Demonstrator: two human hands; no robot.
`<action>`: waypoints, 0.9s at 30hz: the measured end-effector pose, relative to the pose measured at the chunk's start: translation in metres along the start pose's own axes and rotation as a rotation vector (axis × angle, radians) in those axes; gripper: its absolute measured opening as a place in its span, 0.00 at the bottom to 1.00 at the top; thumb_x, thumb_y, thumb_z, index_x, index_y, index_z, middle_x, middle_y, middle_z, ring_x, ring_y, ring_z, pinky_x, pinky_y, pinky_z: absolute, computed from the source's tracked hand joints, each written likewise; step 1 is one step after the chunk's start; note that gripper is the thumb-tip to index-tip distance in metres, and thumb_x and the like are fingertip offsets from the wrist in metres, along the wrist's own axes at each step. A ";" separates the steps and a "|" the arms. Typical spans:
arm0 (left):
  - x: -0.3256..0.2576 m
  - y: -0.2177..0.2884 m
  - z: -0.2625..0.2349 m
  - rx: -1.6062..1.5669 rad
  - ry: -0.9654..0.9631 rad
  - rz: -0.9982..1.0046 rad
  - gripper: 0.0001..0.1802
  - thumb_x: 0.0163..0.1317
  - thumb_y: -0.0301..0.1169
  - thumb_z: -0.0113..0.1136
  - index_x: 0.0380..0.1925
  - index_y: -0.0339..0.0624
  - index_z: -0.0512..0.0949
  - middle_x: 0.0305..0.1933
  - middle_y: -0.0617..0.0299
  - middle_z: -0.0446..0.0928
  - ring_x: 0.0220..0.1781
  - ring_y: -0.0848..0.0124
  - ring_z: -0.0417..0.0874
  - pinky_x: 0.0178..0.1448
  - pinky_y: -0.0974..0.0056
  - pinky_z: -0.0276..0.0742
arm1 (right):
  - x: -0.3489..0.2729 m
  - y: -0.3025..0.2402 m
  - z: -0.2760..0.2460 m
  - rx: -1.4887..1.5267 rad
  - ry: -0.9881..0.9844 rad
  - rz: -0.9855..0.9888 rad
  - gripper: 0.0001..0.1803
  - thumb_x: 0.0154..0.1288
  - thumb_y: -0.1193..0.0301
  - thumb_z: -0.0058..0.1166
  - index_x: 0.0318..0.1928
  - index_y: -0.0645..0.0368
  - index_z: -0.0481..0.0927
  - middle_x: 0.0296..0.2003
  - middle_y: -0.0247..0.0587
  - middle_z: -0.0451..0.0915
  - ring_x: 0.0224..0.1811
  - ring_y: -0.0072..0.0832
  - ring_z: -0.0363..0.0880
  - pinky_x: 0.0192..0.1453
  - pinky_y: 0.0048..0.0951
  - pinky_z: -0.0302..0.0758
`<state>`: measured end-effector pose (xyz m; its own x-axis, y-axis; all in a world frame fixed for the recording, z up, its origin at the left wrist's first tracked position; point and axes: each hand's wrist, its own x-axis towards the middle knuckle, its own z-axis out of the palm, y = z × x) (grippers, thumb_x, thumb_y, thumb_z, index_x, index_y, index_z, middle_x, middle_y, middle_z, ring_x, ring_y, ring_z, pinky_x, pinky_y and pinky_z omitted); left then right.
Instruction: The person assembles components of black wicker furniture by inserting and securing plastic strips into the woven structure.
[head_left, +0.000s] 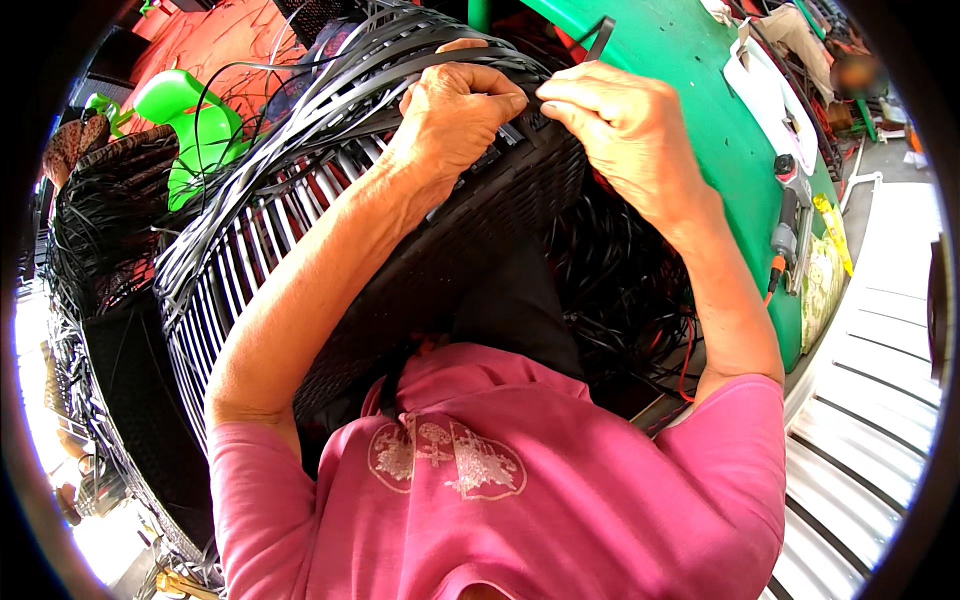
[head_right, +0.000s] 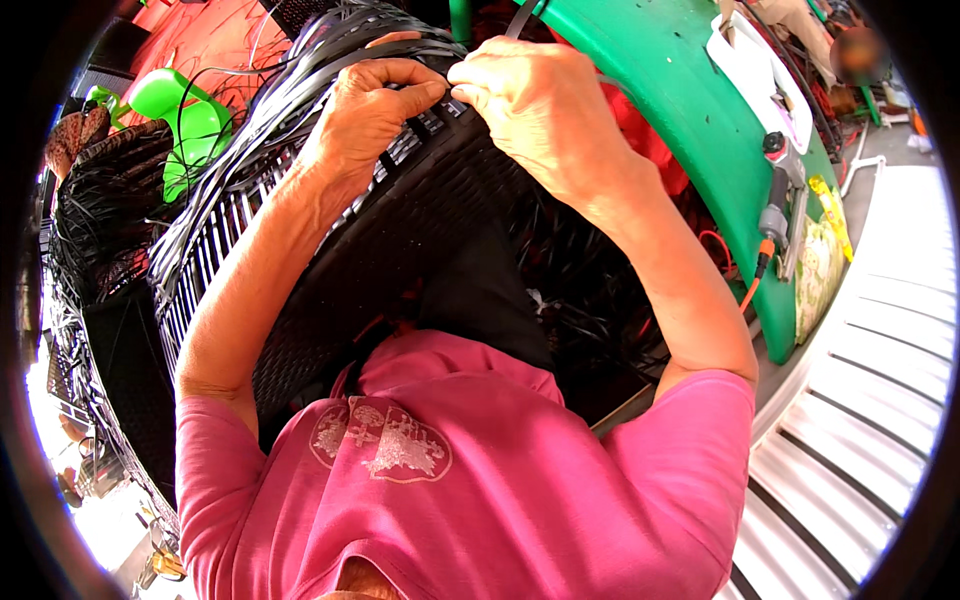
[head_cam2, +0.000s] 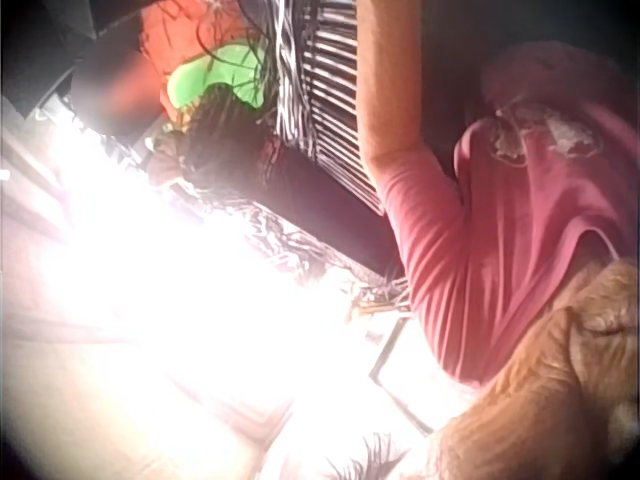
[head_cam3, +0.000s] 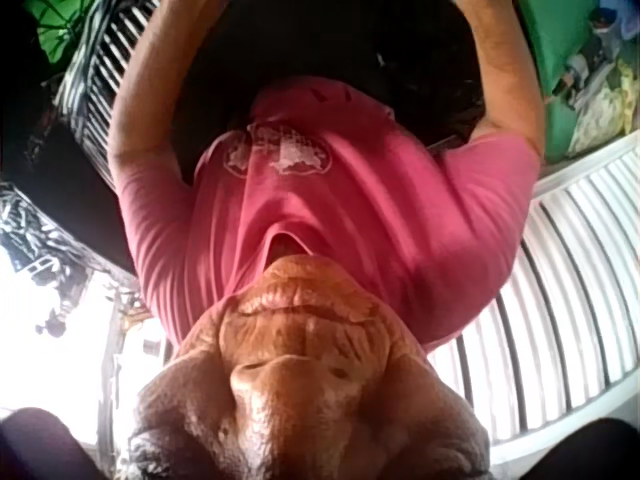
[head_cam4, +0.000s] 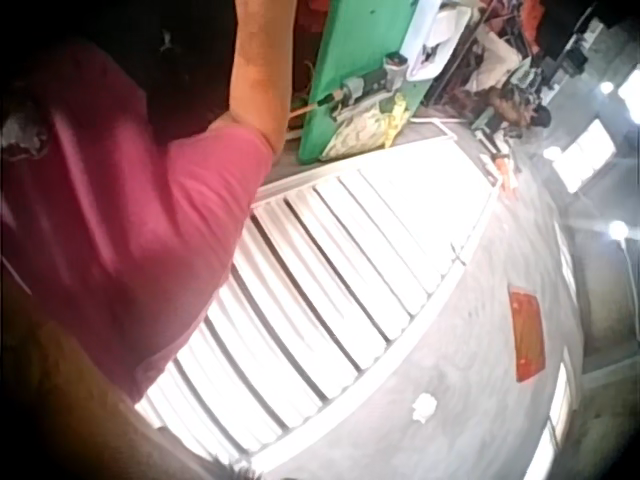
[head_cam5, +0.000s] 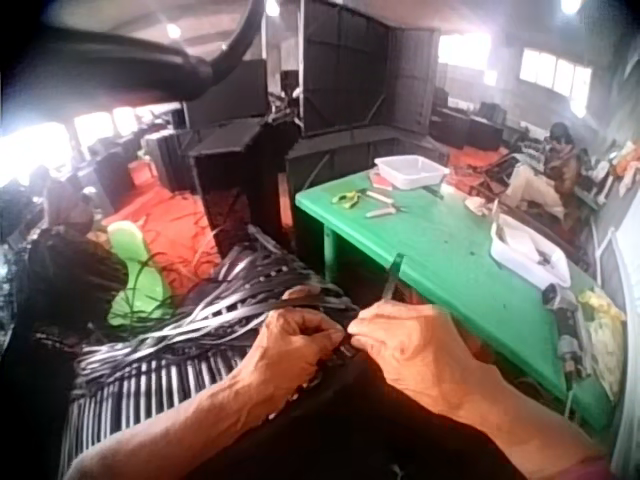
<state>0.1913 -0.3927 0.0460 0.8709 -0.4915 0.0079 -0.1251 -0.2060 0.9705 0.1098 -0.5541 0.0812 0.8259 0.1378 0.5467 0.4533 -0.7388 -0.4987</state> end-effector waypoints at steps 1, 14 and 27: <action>0.001 0.000 0.000 -0.050 -0.015 -0.033 0.04 0.58 0.26 0.66 0.29 0.36 0.85 0.32 0.69 0.80 0.37 0.81 0.76 0.47 0.74 0.67 | -0.001 0.003 0.006 -0.018 0.008 -0.012 0.07 0.56 0.78 0.62 0.37 0.61 0.83 0.30 0.45 0.81 0.30 0.43 0.81 0.34 0.34 0.77; -0.035 0.004 -0.031 -0.126 0.026 0.274 0.20 0.59 0.26 0.60 0.53 0.35 0.76 0.50 0.51 0.80 0.56 0.63 0.79 0.65 0.59 0.71 | 0.009 0.013 -0.002 0.563 -0.134 0.416 0.09 0.60 0.75 0.65 0.40 0.64 0.84 0.32 0.28 0.83 0.35 0.13 0.77 0.41 0.18 0.75; -0.044 -0.014 -0.036 0.741 -0.042 0.563 0.15 0.67 0.39 0.55 0.45 0.43 0.83 0.69 0.45 0.61 0.70 0.50 0.60 0.71 0.50 0.53 | 0.038 -0.022 -0.016 -0.259 -0.517 0.032 0.06 0.60 0.73 0.58 0.32 0.65 0.79 0.17 0.47 0.73 0.20 0.34 0.74 0.28 0.33 0.70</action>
<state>0.1717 -0.3375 0.0407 0.5733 -0.7104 0.4081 -0.8081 -0.4081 0.4248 0.1259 -0.5433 0.1241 0.9239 0.3688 0.1020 0.3822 -0.8764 -0.2929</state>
